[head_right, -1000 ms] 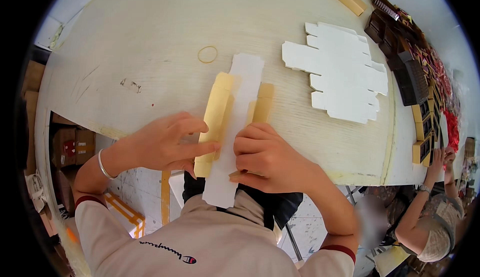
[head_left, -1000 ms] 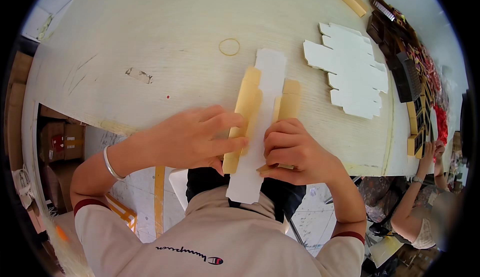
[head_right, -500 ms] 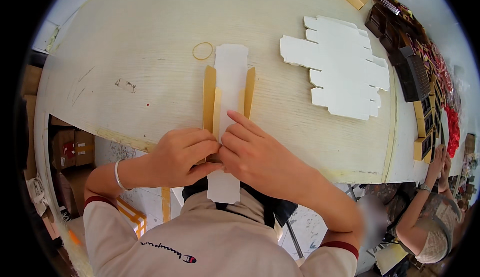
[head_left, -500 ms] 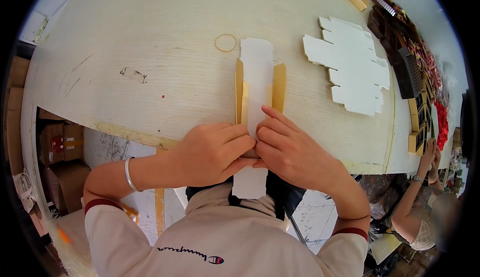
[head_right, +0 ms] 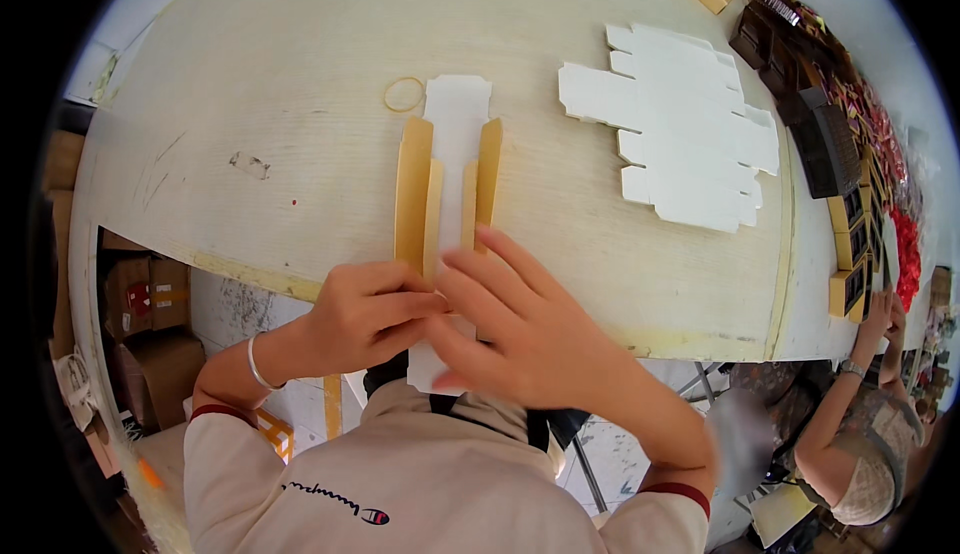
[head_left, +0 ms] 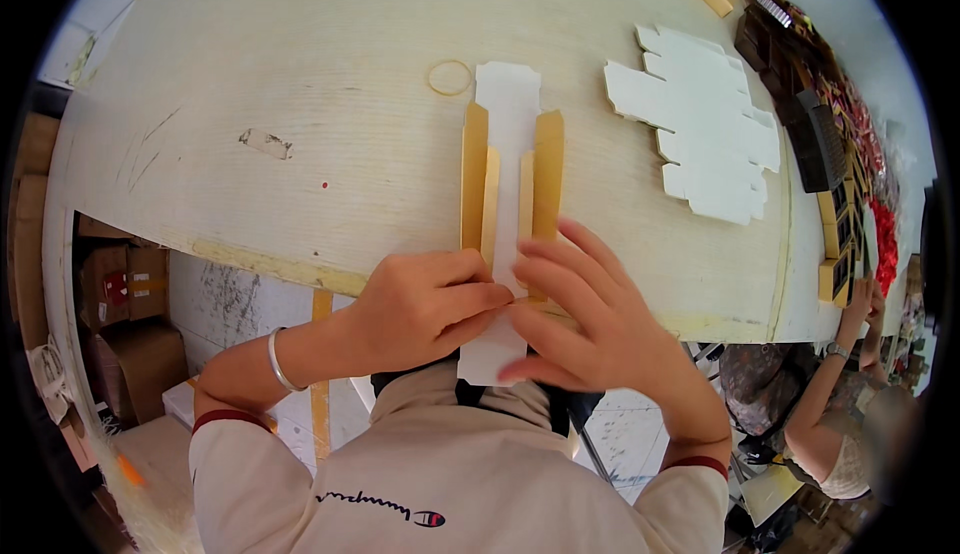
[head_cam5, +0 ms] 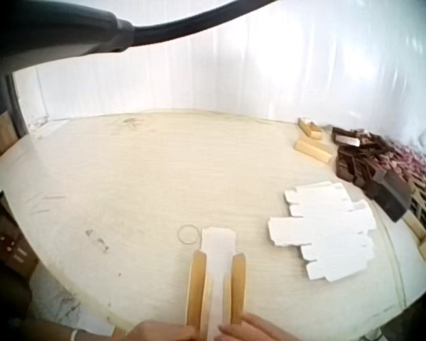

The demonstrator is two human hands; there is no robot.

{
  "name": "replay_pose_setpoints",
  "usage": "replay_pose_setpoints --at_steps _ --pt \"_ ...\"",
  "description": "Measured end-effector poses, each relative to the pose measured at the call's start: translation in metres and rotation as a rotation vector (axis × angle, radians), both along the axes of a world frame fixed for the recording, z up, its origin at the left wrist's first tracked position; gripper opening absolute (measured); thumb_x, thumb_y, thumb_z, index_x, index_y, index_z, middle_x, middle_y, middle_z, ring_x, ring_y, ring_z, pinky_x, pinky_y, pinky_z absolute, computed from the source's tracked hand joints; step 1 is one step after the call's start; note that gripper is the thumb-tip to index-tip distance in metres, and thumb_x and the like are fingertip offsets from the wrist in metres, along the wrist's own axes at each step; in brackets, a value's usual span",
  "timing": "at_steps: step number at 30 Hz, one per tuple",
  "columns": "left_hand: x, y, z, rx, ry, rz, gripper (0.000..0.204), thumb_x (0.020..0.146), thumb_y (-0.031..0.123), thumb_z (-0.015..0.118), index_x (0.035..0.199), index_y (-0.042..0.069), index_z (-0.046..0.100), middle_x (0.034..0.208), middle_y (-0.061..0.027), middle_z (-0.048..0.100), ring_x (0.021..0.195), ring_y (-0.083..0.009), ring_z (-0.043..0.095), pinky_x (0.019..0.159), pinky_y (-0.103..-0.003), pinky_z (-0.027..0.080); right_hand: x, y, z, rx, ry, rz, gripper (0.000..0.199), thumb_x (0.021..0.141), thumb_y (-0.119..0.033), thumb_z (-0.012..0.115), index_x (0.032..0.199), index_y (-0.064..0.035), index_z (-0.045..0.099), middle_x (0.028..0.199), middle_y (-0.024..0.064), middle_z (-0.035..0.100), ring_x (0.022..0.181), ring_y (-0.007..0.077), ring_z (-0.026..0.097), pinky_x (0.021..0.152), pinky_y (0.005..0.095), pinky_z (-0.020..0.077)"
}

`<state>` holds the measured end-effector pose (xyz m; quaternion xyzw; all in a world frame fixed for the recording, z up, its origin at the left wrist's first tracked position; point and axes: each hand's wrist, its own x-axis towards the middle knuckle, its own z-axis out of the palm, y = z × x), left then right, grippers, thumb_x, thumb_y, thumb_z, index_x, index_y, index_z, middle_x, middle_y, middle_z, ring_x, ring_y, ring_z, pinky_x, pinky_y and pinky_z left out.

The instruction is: The person folds flat cardboard pieces into small rectangular boxes by hand. They repeatedly pick up a flat piece, fold the sides up, tuck the flaps, and place the finished box on the table.

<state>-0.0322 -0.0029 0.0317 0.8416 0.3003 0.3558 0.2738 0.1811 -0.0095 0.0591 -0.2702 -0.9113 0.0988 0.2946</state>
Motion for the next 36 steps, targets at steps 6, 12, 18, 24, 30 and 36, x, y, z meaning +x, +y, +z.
replay_pose_setpoints --at_steps 6,12,18,24,30,36 --pt "-0.014 -0.001 0.019 -0.134 0.068 -0.058 0.008 0.078 0.005 0.07 0.085 0.005 0.068 0.075 -0.0039 0.055 0.058 -0.0199 0.056 0.049 -0.032 0.044 -0.013 -0.047 -0.033 0.333 -0.115 -0.13 0.009 0.081 -0.009 0.062 0.086 -0.0054 0.055 0.116 0.0152 0.06 0.109 0.0304 0.059 0.091 0.0411 0.053" --pt "-0.026 -0.007 0.023 -0.159 0.078 -0.148 0.023 0.08 0.002 0.07 0.102 0.001 0.067 0.096 -0.0106 0.061 0.071 -0.0212 0.059 0.058 -0.029 0.048 -0.026 -0.032 -0.014 0.059 0.22 -0.119 0.021 0.069 0.003 0.065 0.089 0.0008 0.058 0.093 0.014 0.063 0.087 0.0305 0.064 0.068 0.0335 0.0567" --pt "-0.033 -0.014 0.025 -0.429 -0.033 -0.172 0.014 0.09 0.007 0.06 0.099 -0.004 0.06 0.118 -0.0153 0.058 0.075 -0.0188 0.057 0.061 -0.028 0.047 -0.025 -0.023 -0.001 -0.371 0.308 -0.075 0.035 0.069 0.006 0.07 0.102 0.0041 0.06 0.086 0.014 0.063 0.08 0.0306 0.062 0.061 0.0357 0.0518" --pt "-0.034 -0.01 0.024 -0.435 -0.066 -0.015 0.01 0.09 0.005 0.059 0.091 -0.004 0.053 0.117 -0.015 0.053 0.06 -0.0204 0.052 0.057 -0.031 0.045 -0.04 -0.013 -0.017 -0.132 0.367 -0.207 0.042 0.073 0.0 0.076 0.112 0.0022 0.06 0.104 0.017 0.06 0.091 0.0292 0.06 0.071 0.0381 0.0524" --pt "-0.032 0.001 0.024 -0.624 -0.096 0.093 0.019 0.089 0.005 0.06 0.106 0.0 0.052 0.112 -0.0131 0.052 0.062 -0.0164 0.053 0.058 -0.027 0.046 -0.044 -0.016 -0.032 -0.195 0.278 -0.376 0.039 0.076 -0.001 0.077 0.112 0.0002 0.062 0.119 0.0184 0.047 0.073 0.0219 0.063 0.06 0.031 0.0533" --pt "-0.034 0.018 0.015 -0.851 -0.281 0.134 0.029 0.089 0.007 0.061 0.116 0.004 0.052 0.108 -0.0099 0.055 0.07 -0.0127 0.057 0.059 -0.027 0.046 -0.043 0.002 -0.04 -0.213 0.294 -0.252 0.039 0.077 0.004 0.074 0.113 0.0021 0.061 0.116 0.0185 0.048 0.07 0.0222 0.062 0.058 0.03 0.0535"
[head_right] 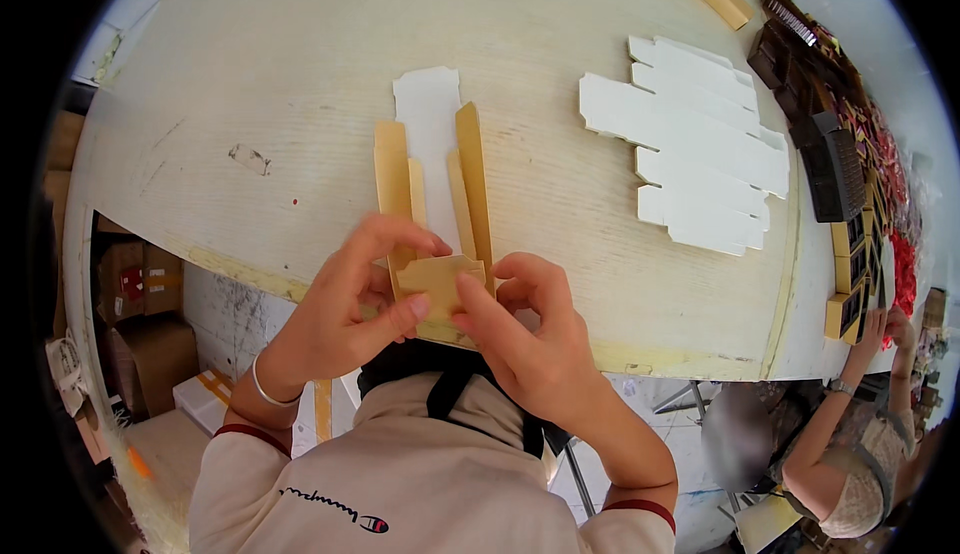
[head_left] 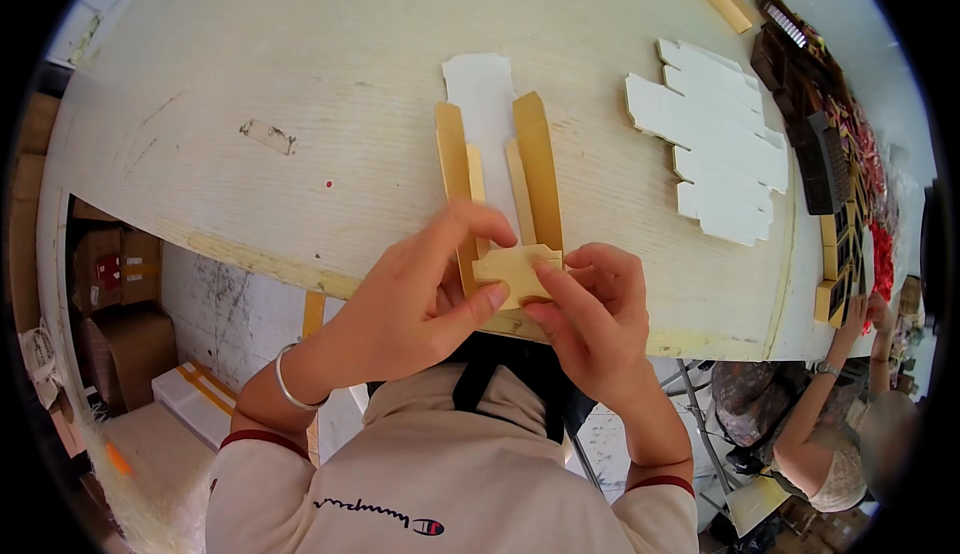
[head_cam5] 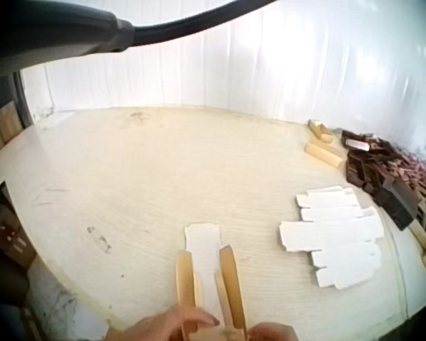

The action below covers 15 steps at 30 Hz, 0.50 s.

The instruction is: The person folds flat cardboard pieces into small rectangular boxes by hand. They repeatedly pick up a flat piece, fold the sides up, tuck the flaps, and place the finished box on the table.

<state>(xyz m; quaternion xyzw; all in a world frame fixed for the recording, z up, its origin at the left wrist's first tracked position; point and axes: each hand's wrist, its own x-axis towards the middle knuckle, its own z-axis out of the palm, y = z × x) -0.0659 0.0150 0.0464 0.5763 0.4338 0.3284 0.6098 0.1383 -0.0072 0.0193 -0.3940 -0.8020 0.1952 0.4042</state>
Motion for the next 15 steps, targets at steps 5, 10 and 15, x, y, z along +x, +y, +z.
replay_pose_setpoints --at_steps 5,10,15 --pt "-0.006 0.015 -0.012 0.348 0.275 -0.127 0.029 0.091 0.003 0.055 0.119 0.002 0.051 0.111 -0.0098 0.058 0.09 -0.0161 0.059 0.072 -0.028 0.048 0.0 0.011 -0.004 -0.034 0.024 -0.048 0.046 0.077 0.002 0.074 0.12 0.0035 0.055 0.118 0.0232 0.053 0.082 0.0297 0.065 0.067 0.0349 0.0558" --pt "0.001 0.016 -0.019 0.441 0.216 0.007 0.03 0.088 0.002 0.057 0.117 0.002 0.053 0.119 -0.0135 0.054 0.081 -0.017 0.054 0.065 -0.027 0.044 -0.007 0.015 -0.012 0.055 -0.12 -0.076 0.045 0.078 -0.001 0.072 0.119 0.0038 0.055 0.112 0.0263 0.06 0.089 0.0346 0.065 0.07 0.0373 0.0567" --pt "-0.005 0.023 -0.035 0.563 0.188 0.049 0.03 0.084 -0.001 0.059 0.114 0.003 0.058 0.131 -0.0155 0.046 0.074 -0.0162 0.051 0.061 -0.025 0.042 -0.006 0.03 -0.017 0.259 -0.295 0.007 0.035 0.078 -0.005 0.07 0.109 0.0074 0.06 0.11 0.0253 0.06 0.087 0.0323 0.066 0.066 0.0357 0.0563"
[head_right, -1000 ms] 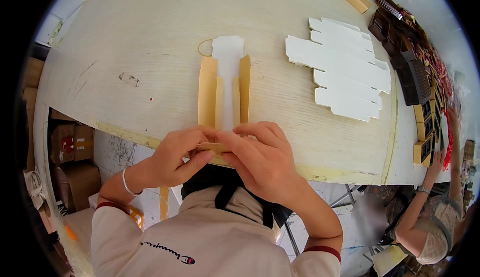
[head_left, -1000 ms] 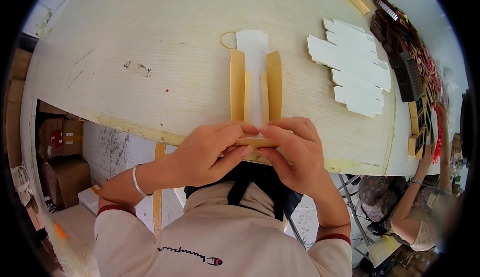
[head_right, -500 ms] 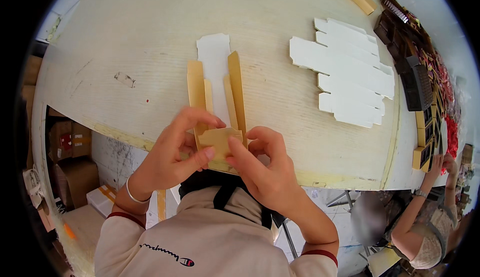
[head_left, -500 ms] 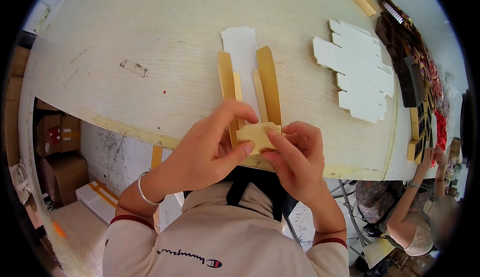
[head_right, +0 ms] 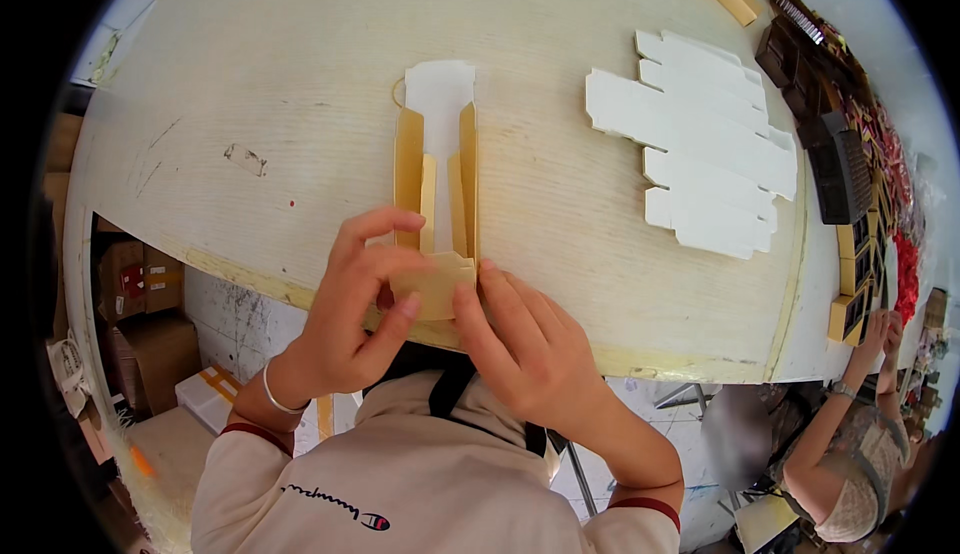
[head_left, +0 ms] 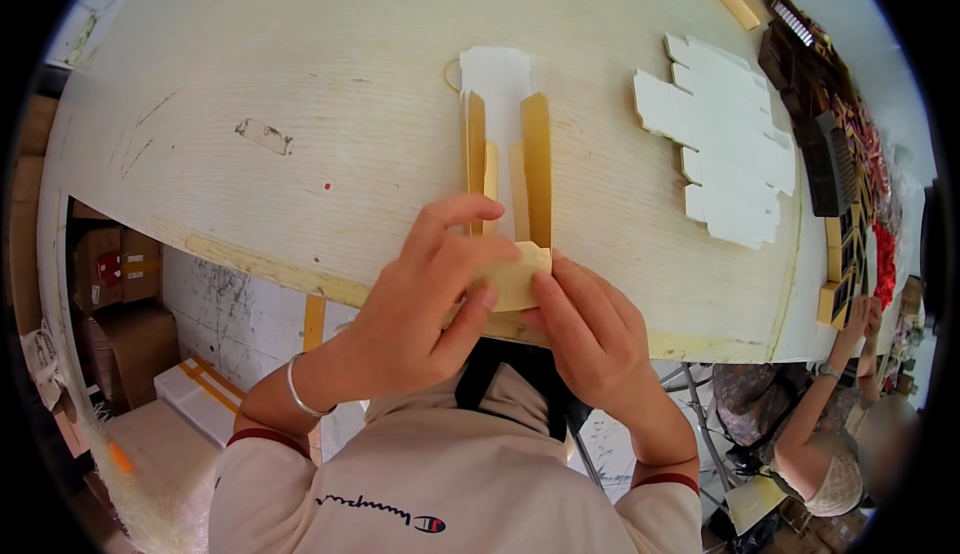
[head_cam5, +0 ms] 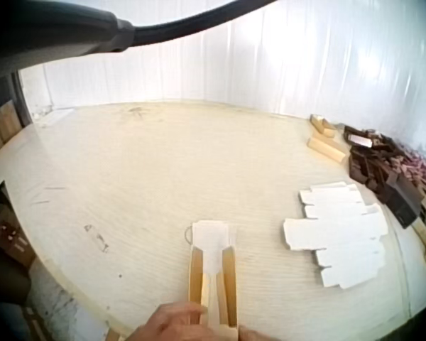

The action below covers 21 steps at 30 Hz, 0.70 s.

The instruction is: The person folds flat cardboard pieces into small rectangular boxes by hand. They repeatedly pick up a flat piece, fold the sides up, tuck the flaps, and place the finished box on the table.

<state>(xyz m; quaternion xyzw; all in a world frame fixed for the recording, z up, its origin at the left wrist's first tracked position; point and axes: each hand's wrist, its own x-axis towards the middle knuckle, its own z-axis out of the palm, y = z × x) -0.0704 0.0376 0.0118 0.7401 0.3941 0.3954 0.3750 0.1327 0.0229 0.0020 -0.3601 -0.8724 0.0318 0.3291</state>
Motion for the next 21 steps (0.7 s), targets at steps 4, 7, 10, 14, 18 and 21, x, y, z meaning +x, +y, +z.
replay_pose_setpoints --at_steps 4,7,10,14,18,21 --pt "-0.007 -0.001 -0.006 0.247 0.19 -0.012 0.024 0.082 0.002 0.066 0.106 0.0 0.063 0.119 -0.0132 0.053 0.072 -0.02 0.054 0.059 -0.03 0.047 -0.003 0.005 0.001 0.04 -0.034 -0.008 0.025 0.075 -0.006 0.07 0.095 0.0073 0.064 0.104 0.0208 0.06 0.084 0.0296 0.064 0.062 0.0332 0.054" --pt "-0.012 -0.002 -0.019 0.471 0.32 0.015 0.021 0.076 0.001 0.069 0.097 0.0 0.068 0.112 -0.0108 0.059 0.064 -0.0158 0.05 0.053 -0.027 0.043 -0.016 0.012 0.003 0.087 -0.063 -0.036 0.022 0.071 -0.006 0.07 0.089 0.0058 0.064 0.101 0.0182 0.059 0.087 0.028 0.062 0.064 0.0329 0.0522" --pt "-0.018 0.001 -0.024 0.468 0.377 -0.01 0.023 0.071 -0.001 0.068 0.094 0.0 0.069 0.095 -0.0084 0.063 0.063 -0.0176 0.055 0.051 -0.028 0.045 -0.018 0.022 0.001 0.158 -0.176 0.038 0.021 0.072 -0.006 0.069 0.089 0.0044 0.064 0.101 0.0176 0.058 0.086 0.0265 0.059 0.067 0.0338 0.05" --pt "-0.018 0.004 -0.014 0.249 0.39 -0.066 0.025 0.068 -0.003 0.067 0.092 0.002 0.07 0.087 -0.0065 0.063 0.063 -0.0198 0.061 0.05 -0.029 0.047 -0.022 0.028 0.008 -0.124 -0.221 0.107 0.014 0.071 -0.005 0.066 0.083 0.0007 0.062 0.091 0.0102 0.055 0.076 0.0214 0.055 0.062 0.0333 0.045" --pt "-0.019 0.008 -0.012 0.162 0.436 -0.093 0.025 0.066 -0.002 0.068 0.09 0.004 0.07 0.087 -0.004 0.062 0.065 -0.0189 0.058 0.05 -0.028 0.047 -0.02 0.034 0.002 -0.422 -0.077 0.126 0.014 0.069 -0.005 0.063 0.082 -0.0025 0.058 0.085 0.0056 0.05 0.071 0.0184 0.053 0.058 0.0314 0.0402" --pt "-0.014 0.007 -0.01 0.423 0.667 0.026 0.026 0.063 0.0 0.069 0.089 0.007 0.07 0.088 -0.0024 0.06 0.068 -0.0179 0.053 0.051 -0.026 0.045 -0.015 0.035 -0.003 -0.408 -0.059 0.123 0.021 0.068 -0.006 0.062 0.088 -0.0026 0.057 0.087 0.0059 0.05 0.07 0.0181 0.052 0.058 0.03 0.0391"
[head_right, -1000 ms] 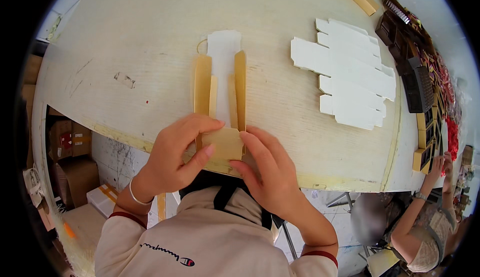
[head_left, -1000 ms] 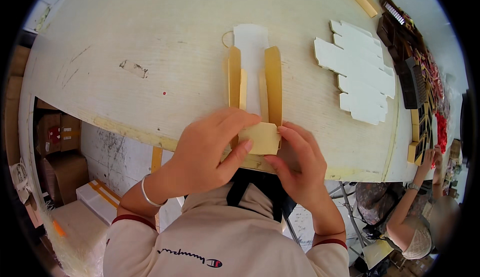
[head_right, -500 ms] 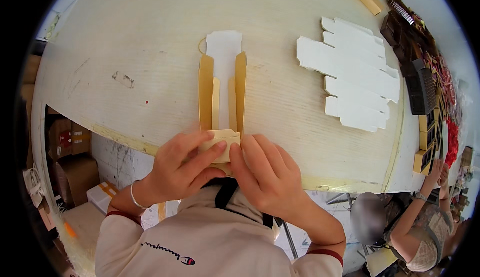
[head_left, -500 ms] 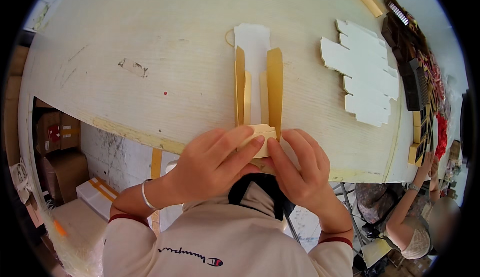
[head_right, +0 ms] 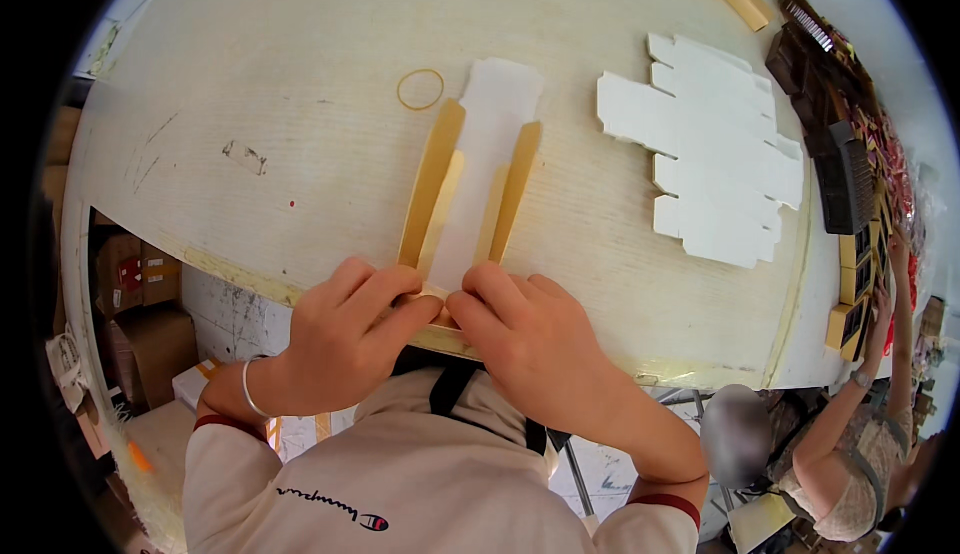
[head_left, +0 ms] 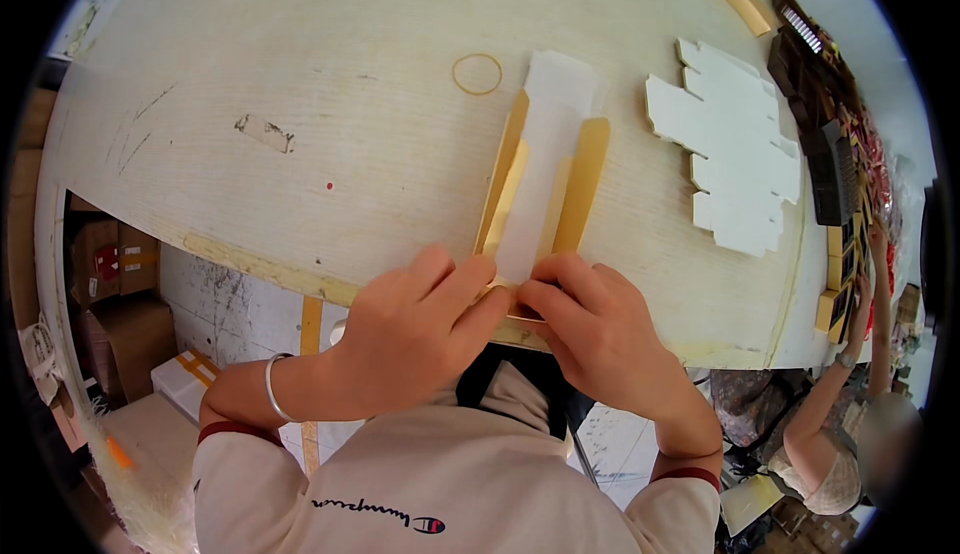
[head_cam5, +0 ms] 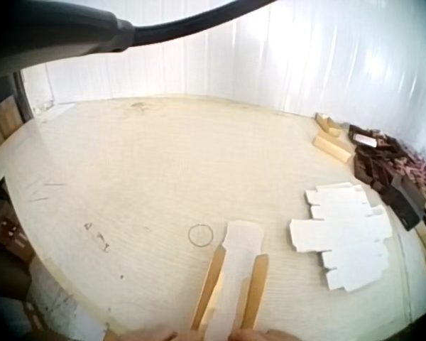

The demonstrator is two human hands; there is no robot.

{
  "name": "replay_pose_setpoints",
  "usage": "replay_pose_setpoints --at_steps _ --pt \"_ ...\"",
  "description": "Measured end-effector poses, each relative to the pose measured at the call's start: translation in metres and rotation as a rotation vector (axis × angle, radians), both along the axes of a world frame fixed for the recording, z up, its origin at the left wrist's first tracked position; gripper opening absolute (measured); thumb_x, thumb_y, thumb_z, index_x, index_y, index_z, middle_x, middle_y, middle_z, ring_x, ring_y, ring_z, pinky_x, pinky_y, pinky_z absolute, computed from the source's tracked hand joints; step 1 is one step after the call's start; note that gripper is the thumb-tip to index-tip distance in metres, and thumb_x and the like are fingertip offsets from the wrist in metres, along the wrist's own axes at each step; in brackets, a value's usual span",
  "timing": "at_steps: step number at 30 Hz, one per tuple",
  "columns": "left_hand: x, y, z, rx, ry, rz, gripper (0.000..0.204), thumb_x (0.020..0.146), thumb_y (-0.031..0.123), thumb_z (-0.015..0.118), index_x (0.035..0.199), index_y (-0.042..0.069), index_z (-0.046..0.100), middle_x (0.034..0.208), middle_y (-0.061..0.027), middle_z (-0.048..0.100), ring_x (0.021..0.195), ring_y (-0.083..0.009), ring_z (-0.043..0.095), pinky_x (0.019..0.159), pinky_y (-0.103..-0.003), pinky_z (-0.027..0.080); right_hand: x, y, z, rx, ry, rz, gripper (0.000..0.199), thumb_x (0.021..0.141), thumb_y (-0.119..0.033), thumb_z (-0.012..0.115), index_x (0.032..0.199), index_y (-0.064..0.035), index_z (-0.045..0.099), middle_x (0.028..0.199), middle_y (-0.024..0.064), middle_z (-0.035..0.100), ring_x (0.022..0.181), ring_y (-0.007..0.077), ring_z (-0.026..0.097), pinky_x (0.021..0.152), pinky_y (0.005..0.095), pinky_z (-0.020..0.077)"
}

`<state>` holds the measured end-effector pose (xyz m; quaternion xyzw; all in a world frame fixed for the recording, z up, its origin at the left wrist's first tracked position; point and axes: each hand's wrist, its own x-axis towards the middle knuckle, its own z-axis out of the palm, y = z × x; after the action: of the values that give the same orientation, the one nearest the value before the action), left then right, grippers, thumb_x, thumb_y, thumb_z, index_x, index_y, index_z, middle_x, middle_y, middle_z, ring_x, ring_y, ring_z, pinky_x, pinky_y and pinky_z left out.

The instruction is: The person folds flat cardboard pieces into small rectangular boxes by hand. They repeatedly pick up a flat piece, fold the sides up, tuck the flaps, and place the finished box on the table.

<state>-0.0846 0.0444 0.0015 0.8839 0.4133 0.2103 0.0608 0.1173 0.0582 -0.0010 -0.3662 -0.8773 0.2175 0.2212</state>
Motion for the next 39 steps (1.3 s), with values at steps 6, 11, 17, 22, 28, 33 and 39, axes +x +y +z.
replay_pose_setpoints --at_steps 6,11,17,22,28,33,39 --pt "0.009 0.012 -0.01 0.308 -0.114 0.093 0.03 0.058 0.004 0.074 0.087 0.007 0.069 0.089 -0.0019 0.058 0.068 -0.0174 0.05 0.051 -0.027 0.041 0.001 -0.014 0.001 0.184 -0.237 -0.075 0.034 0.068 -0.006 0.063 0.101 -0.0004 0.058 0.094 0.0097 0.052 0.069 0.0184 0.052 0.056 0.0297 0.0399" --pt "0.014 0.017 -0.01 -0.068 -0.239 0.045 0.024 0.061 0.0 0.074 0.082 0.005 0.066 0.078 -0.0042 0.05 0.065 -0.0202 0.05 0.05 -0.03 0.041 -0.004 -0.017 -0.01 0.08 -0.019 -0.176 0.034 0.068 -0.003 0.062 0.102 0.0004 0.057 0.098 0.0098 0.05 0.062 0.0173 0.052 0.052 0.03 0.0417" --pt "0.019 0.018 0.003 -0.229 -0.165 -0.007 0.021 0.065 0.003 0.075 0.082 0.005 0.064 0.075 -0.0061 0.046 0.065 -0.0223 0.05 0.049 -0.033 0.041 0.002 -0.009 0.008 -0.101 -0.076 -0.133 0.029 0.071 0.001 0.061 0.1 0.0004 0.056 0.093 0.0096 0.048 0.059 0.019 0.055 0.049 0.0308 0.0432" --pt "0.026 0.007 0.018 -0.194 -0.057 0.002 0.019 0.066 0.004 0.071 0.083 0.005 0.062 0.079 -0.0066 0.047 0.07 -0.023 0.052 0.054 -0.033 0.044 0.009 -0.017 0.021 -0.132 -0.101 -0.12 0.031 0.072 0.0 0.064 0.102 0.0002 0.056 0.099 0.0122 0.051 0.062 0.0207 0.059 0.052 0.0315 0.0464" --pt "-0.002 0.03 0.054 -0.29 0.036 -0.23 0.024 0.065 0.002 0.071 0.088 0.005 0.065 0.095 -0.0096 0.055 0.086 -0.0275 0.058 0.069 -0.036 0.049 0.052 -0.021 0.047 0.091 -0.013 -0.168 0.03 0.074 -0.008 0.07 0.102 -0.0009 0.06 0.119 0.0178 0.052 0.084 0.0268 0.061 0.067 0.0365 0.0496" --pt "0.015 0.025 0.09 -0.156 -0.025 -0.2 0.03 0.065 0.01 0.073 0.094 0.006 0.067 0.119 -0.0096 0.057 0.101 -0.0306 0.055 0.082 -0.043 0.046 0.062 -0.021 0.043 0.37 -0.071 -0.1 0.025 0.075 -0.013 0.068 0.097 -0.0035 0.062 0.078 0.006 0.05 0.067 0.0215 0.048 0.057 0.0331 0.0388" --pt "0.024 -0.016 0.071 0.078 0.168 -0.156 0.027 0.065 0.014 0.071 0.091 0.007 0.067 0.119 -0.0062 0.058 0.105 -0.0264 0.053 0.084 -0.038 0.045 0.037 -0.049 0.065 0.038 0.24 -0.143 0.036 0.074 -0.001 0.069 0.109 0.0016 0.06 0.091 0.0127 0.059 0.079 0.0284 0.057 0.067 0.0359 0.0472"
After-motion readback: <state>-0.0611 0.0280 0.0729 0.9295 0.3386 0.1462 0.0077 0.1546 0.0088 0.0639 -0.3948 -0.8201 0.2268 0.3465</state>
